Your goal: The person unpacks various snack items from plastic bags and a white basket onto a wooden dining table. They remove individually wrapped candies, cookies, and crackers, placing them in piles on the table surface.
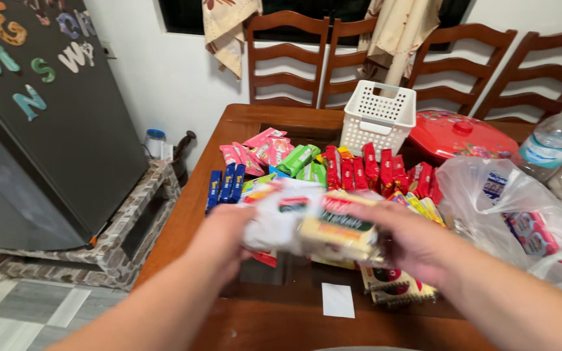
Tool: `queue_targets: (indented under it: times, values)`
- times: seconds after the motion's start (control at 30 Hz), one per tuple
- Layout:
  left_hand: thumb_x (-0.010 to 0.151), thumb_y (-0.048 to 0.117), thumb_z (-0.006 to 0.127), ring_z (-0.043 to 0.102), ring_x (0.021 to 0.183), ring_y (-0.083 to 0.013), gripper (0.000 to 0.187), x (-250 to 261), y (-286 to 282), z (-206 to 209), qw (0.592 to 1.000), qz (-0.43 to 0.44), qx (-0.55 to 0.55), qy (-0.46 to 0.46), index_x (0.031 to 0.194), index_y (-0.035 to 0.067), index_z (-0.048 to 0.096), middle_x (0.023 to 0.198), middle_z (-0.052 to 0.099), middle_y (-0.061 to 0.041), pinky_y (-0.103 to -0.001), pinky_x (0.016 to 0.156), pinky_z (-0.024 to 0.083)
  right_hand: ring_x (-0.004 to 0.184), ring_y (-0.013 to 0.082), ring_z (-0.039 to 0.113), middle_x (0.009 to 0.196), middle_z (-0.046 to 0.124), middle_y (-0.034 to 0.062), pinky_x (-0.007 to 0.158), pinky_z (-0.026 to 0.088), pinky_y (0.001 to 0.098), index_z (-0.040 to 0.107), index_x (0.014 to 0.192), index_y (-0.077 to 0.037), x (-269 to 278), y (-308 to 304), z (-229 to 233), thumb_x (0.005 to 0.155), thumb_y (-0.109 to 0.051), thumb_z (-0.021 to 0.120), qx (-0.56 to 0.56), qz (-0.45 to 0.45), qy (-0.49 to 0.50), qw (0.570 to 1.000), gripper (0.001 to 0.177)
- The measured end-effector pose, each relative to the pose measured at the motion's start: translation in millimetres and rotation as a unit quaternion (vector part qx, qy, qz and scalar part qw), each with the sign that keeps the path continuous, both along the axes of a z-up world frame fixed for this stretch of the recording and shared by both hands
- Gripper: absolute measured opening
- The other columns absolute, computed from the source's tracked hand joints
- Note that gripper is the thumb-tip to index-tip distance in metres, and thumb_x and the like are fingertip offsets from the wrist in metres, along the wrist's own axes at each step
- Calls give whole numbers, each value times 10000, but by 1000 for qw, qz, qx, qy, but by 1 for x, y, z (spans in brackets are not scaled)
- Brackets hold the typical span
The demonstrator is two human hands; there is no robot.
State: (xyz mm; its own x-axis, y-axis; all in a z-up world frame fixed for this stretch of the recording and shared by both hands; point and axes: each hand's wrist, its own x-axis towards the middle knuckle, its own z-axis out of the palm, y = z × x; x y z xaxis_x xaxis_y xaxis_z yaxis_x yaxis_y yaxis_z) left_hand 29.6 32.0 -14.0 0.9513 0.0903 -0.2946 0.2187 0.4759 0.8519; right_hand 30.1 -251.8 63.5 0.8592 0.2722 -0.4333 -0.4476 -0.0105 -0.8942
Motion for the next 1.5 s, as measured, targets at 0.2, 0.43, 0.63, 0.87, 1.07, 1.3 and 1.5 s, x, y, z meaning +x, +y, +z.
queue_targets:
  times: [0.2,0.43,0.63,0.87,1.07,1.3,1.5]
  values:
    - [956,142,550,726,1071,-273,379,2,40,9,993,94,-52,37,1292,-31,578,1221,712,-181,-422,892,601,1012,314,724,1148,701,121,811,607,537,612,1198,-83,3,-38,3,807,-385,780,41,-219,129,966,521]
    - [967,159,532,708,1094,-307,381,7,22,10,994,69,-55,63,1309,-5,568,1247,703,-191,-469,889,568,843,244,747,980,787,119,738,612,456,686,1166,-60,2,-34,-51,713,-391,802,-116,-65,99,986,573]
    - [956,104,535,724,1118,-322,378,10,15,9,992,57,-108,30,1301,-47,567,1253,704,-205,-479,939,609,854,223,755,976,778,135,790,601,381,570,1169,-47,-25,2,-76,684,-337,900,-335,-67,-123,932,655]
    - [952,107,512,710,1117,-356,396,7,11,15,991,48,-120,44,1316,-38,570,1270,694,-218,-504,931,597,1133,285,599,1219,616,155,978,492,395,550,1209,-83,-36,19,-68,639,-432,917,-524,10,-333,784,762]
    - [958,108,509,711,1139,-362,390,2,12,21,986,51,-145,72,1320,-26,562,1281,695,-214,-510,932,602,1324,294,464,1343,500,128,1130,399,412,505,1344,-130,-40,29,-51,697,-596,854,-629,90,-251,730,871]
    - [937,143,545,701,1119,-321,401,4,22,29,986,-10,-134,99,1319,25,568,1226,707,-170,-463,891,597,1429,285,463,1553,431,159,1204,381,399,336,1546,-58,-11,10,-9,592,-590,921,-568,-9,-264,780,1240]
    - [936,182,563,705,1106,-309,387,13,-9,36,984,-122,-71,107,1300,52,579,1224,709,-161,-485,874,610,1335,195,568,1474,596,74,1107,418,359,326,1560,-108,-19,4,19,585,-221,909,-168,46,-290,941,1142]
